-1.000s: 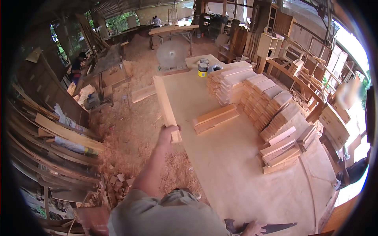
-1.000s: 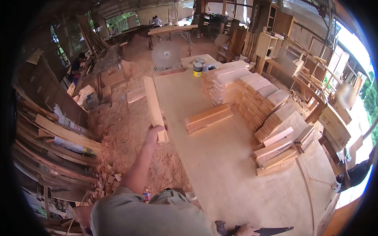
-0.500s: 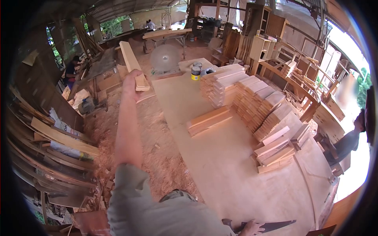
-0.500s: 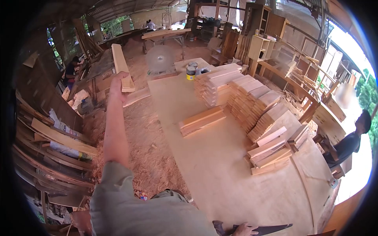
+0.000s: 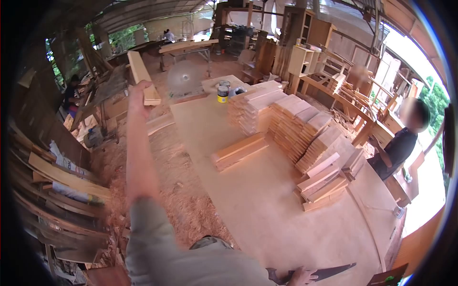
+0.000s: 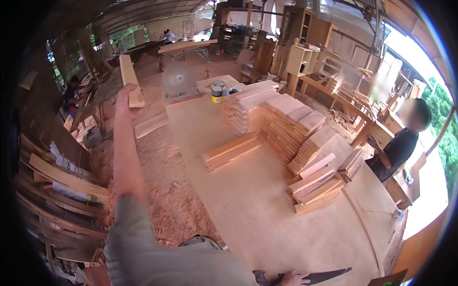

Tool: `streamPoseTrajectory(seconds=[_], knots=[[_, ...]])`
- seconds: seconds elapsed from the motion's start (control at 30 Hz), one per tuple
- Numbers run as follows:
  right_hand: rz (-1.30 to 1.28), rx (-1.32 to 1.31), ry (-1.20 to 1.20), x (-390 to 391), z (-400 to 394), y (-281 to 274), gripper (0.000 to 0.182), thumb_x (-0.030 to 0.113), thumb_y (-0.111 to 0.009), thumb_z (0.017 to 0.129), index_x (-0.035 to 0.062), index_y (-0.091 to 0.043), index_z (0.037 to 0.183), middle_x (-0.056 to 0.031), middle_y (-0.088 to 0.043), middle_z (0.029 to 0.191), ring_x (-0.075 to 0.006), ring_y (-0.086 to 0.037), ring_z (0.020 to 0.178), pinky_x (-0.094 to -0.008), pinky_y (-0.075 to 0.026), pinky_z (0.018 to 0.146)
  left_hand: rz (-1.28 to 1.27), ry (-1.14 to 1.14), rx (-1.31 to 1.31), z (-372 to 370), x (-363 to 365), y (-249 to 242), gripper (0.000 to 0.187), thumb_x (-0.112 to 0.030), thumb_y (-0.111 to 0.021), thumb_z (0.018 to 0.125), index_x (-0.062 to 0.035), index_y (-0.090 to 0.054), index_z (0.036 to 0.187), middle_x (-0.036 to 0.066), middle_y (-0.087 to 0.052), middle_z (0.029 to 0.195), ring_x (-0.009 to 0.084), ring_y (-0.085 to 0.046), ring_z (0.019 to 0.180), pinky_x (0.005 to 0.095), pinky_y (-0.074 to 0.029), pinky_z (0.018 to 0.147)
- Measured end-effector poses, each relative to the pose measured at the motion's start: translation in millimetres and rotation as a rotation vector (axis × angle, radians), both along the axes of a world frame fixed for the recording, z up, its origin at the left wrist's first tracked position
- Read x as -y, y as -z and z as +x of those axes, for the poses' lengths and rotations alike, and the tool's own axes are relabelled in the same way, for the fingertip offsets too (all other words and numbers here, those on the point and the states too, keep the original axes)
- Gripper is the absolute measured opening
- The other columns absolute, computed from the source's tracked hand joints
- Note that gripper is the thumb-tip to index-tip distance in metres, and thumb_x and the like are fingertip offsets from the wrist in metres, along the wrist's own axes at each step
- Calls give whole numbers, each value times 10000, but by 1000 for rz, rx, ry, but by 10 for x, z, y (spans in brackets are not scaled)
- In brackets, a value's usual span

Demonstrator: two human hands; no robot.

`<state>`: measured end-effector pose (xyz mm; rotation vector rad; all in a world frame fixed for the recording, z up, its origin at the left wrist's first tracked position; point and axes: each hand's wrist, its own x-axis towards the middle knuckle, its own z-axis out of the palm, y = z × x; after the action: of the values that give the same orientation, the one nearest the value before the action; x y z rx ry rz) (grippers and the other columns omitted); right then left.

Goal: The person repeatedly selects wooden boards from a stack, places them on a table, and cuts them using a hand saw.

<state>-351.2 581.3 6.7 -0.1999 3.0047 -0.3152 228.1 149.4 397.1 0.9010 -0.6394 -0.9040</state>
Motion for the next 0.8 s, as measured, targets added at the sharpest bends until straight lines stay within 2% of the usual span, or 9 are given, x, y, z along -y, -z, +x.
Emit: streamPoseTrajectory(seconds=[0.17,0.33,0.53,0.6,0.63,0.7,0.73,0.77,0.8], knots=[[144,-17,-121,-55,-72,132,824,586,-487,921,84,-280,1542,-379,-227,1516,-622,-264,1351,-693,-315,1062,44,-6,65,60,100,-23,214,-228,-603,848,-120,-547,1024,101,-650,882,221,-634,720,375,-460,531],[93,-17,-59,-8,-33,115,835,584,-475,935,79,-241,1558,-388,-213,1519,-640,-237,1355,-695,-322,1057,179,-108,467,-481,-147,598,313,-116,-641,799,3,-597,1085,98,-657,841,220,-668,781,369,-543,702],[64,31,-25,-133,-205,82,795,571,-495,927,62,-341,1517,-368,-236,1528,-610,-217,1383,-665,-346,1063,591,599,734,-1470,-606,2453,285,-84,-680,751,-10,-631,1022,112,-674,937,195,-640,860,341,-504,758],[147,125,-388,-411,-545,268,751,509,-584,898,4,-455,1439,-328,-374,1479,-493,-357,1374,-575,-395,1072,574,796,769,-1790,-769,3205,266,-100,-710,707,3,-675,950,103,-678,866,214,-642,801,336,-510,754],[148,121,-373,-457,-531,185,751,509,-584,898,4,-455,1439,-328,-374,1479,-493,-357,1374,-575,-395,1072,562,894,718,-1964,-944,3313,237,-115,-721,699,9,-681,897,96,-676,832,198,-639,762,314,-509,745],[-329,145,-88,-494,-312,-322,685,406,-670,860,-64,-543,1341,-295,-541,1352,-386,-525,1274,-482,-430,1070,477,1190,563,-2199,-1174,3653,213,-84,-703,710,1,-682,904,94,-674,829,186,-636,749,310,-510,725],[-417,-133,-137,-585,-315,-131,575,363,-691,874,-91,-612,1218,-249,-661,1114,-353,-630,1081,-443,-500,971,478,1224,564,-2283,-1234,3703,213,-84,-703,710,1,-682,904,94,-674,829,186,-636,749,310,-510,725],[-457,-160,-55,-712,-341,28,450,227,-622,919,3,-574,1306,-275,-526,1351,-437,-521,1232,-487,-464,1000,413,1352,413,-2374,-1306,3747,190,-136,-691,769,-6,-677,906,95,-670,817,190,-638,748,318,-513,718],[-949,-74,54,-484,-182,-182,380,119,-675,873,-46,-616,1210,-200,-657,1127,-316,-626,1068,-372,-496,929,362,1490,260,-2454,-1395,3757,193,-187,-679,827,-13,-673,909,97,-666,806,193,-640,748,325,-517,711]])
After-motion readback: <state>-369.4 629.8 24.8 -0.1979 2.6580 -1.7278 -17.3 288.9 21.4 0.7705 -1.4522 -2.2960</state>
